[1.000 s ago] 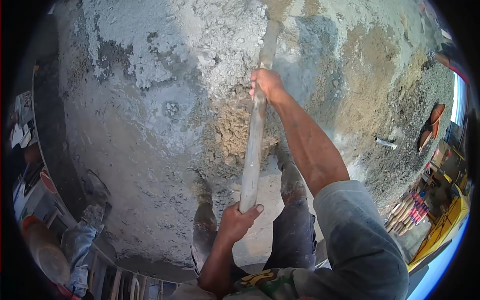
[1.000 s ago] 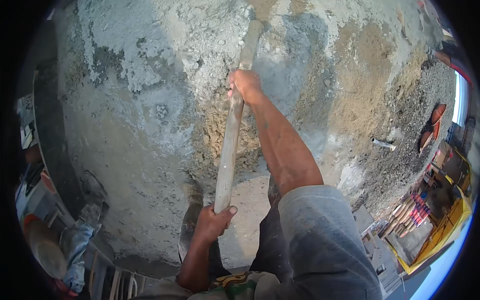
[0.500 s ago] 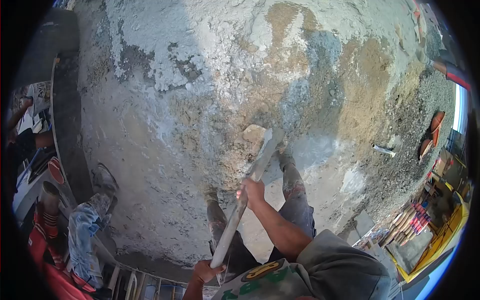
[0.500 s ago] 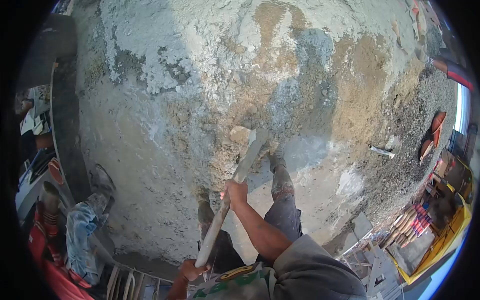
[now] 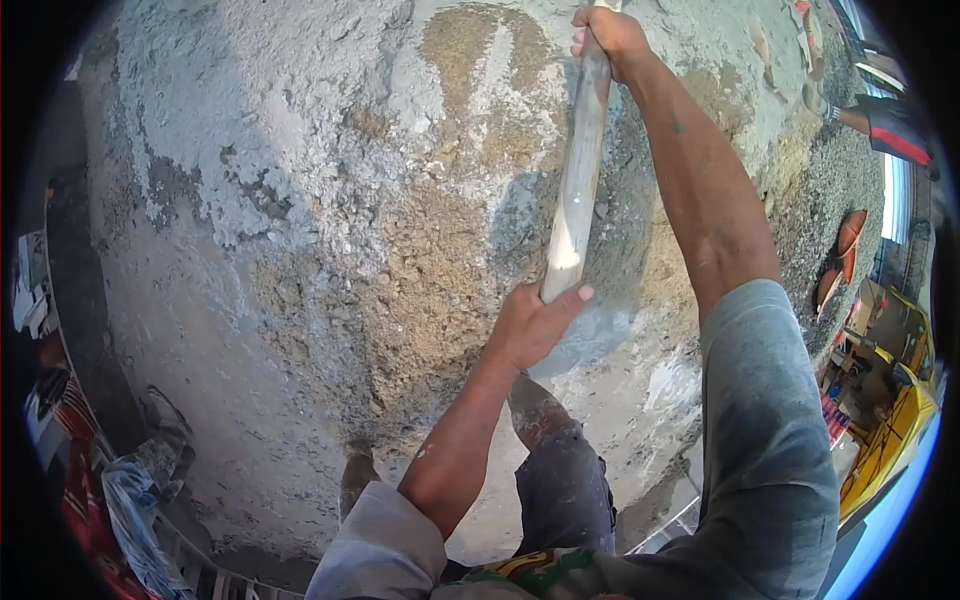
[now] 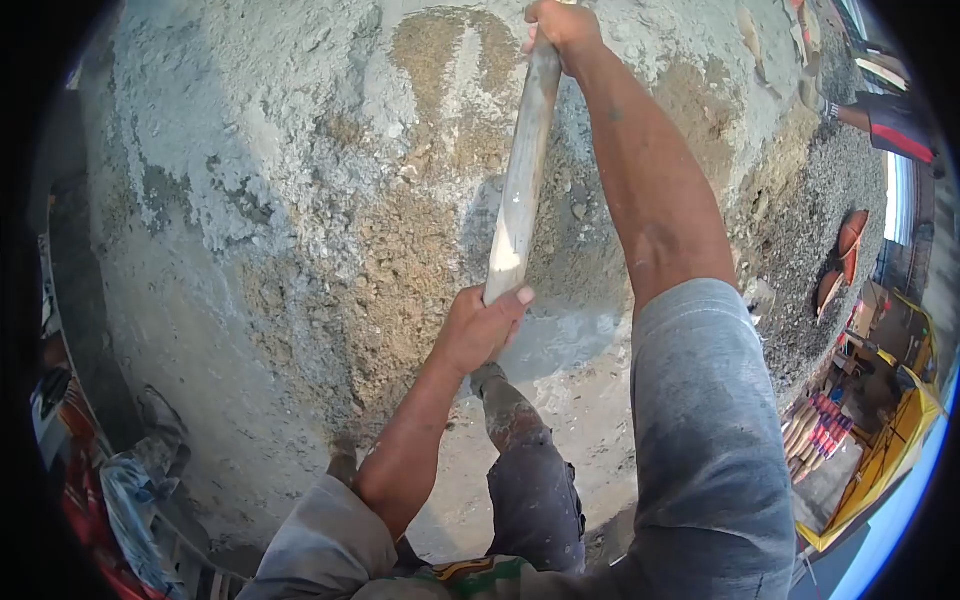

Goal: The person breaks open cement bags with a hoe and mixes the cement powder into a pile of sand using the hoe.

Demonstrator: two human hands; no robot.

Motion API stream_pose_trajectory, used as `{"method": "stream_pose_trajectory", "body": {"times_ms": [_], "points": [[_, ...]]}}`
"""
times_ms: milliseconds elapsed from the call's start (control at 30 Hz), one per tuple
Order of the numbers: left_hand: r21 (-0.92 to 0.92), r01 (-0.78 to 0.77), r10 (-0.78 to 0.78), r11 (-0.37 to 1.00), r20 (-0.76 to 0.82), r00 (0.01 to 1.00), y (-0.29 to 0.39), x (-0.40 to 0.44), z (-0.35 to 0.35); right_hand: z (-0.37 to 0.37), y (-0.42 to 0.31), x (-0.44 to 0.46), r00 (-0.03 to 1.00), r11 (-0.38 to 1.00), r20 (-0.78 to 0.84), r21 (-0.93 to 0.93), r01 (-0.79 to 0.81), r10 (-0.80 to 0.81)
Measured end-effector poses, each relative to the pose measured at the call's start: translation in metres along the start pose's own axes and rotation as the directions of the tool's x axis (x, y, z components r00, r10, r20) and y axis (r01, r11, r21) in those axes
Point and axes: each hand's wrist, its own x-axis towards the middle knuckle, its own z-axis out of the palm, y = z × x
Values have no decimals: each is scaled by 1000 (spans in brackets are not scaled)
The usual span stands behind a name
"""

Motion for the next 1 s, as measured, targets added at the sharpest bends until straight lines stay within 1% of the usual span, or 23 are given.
{"method": "stream_pose_trajectory", "body": {"times_ms": [33,67,133,167,267,300,367,400,433,467,533,567,600,667,700,767,800,833,867,900,933,967,1000], "points": [[-35,106,-106,994,-20,994,-26,-5,8,10,49,0,996,996,-11,-33,-84,83],[-80,137,-140,987,-35,990,-41,-9,7,20,89,-7,986,985,-26,-60,-164,163],[-165,242,-254,956,-59,965,-67,-40,-4,29,123,-38,950,947,14,-89,-308,311],[-142,273,-286,951,-80,955,-71,-57,-9,36,129,-51,931,928,38,-105,-358,364],[-41,346,-348,937,-67,935,-65,-104,-18,31,152,-90,911,911,64,49,-411,407],[0,370,-369,929,-67,927,-67,-122,-25,35,158,-105,900,896,2,89,-435,436],[34,375,-371,926,-97,924,-82,-168,-37,47,159,-160,873,868,23,93,-487,488],[38,431,-425,902,-111,898,-90,-195,-48,58,173,-187,874,871,9,79,-485,486],[37,483,-474,875,-138,870,-96,-222,-64,78,198,-211,876,874,7,66,-482,482],[36,516,-505,856,-161,848,-101,-241,-80,100,251,-221,889,890,-49,-6,-456,455],[114,541,-516,834,-188,836,-129,-270,-111,115,257,-261,881,885,-104,-3,-465,463],[147,544,-520,826,-173,837,-140,-278,-119,112,222,-291,867,873,-98,62,-484,488],[174,551,-525,816,-175,833,-147,-291,-120,107,215,-308,853,858,-111,140,-494,509],[186,618,-579,764,-228,783,-161,-345,-118,110,214,-367,791,773,-53,261,-578,609],[206,677,-635,707,-237,735,-173,-383,-125,118,236,-399,777,740,3,302,-600,629],[313,705,-639,636,-299,709,-181,-425,-153,142,242,-462,663,585,81,401,-705,744],[378,723,-641,578,-338,689,-179,-451,-163,150,247,-488,605,508,168,398,-764,778],[361,723,-640,589,-338,690,-188,-478,-175,157,242,-508,547,380,211,522,-764,810],[337,728,-647,597,-335,685,-191,-495,-180,156,235,-512,531,339,235,551,-763,814],[380,733,-650,564,-343,678,-182,-487,-172,151,226,-513,513,299,260,570,-765,818],[427,729,-645,535,-351,679,-166,-468,-164,146,210,-505,504,264,284,592,-761,816],[477,722,-638,501,-360,681,-152,-451,-157,136,195,-485,566,340,254,588,-734,784],[559,609,-516,563,-338,787,-158,-422,-151,121,172,-448,637,422,221,585,-693,738]]}}
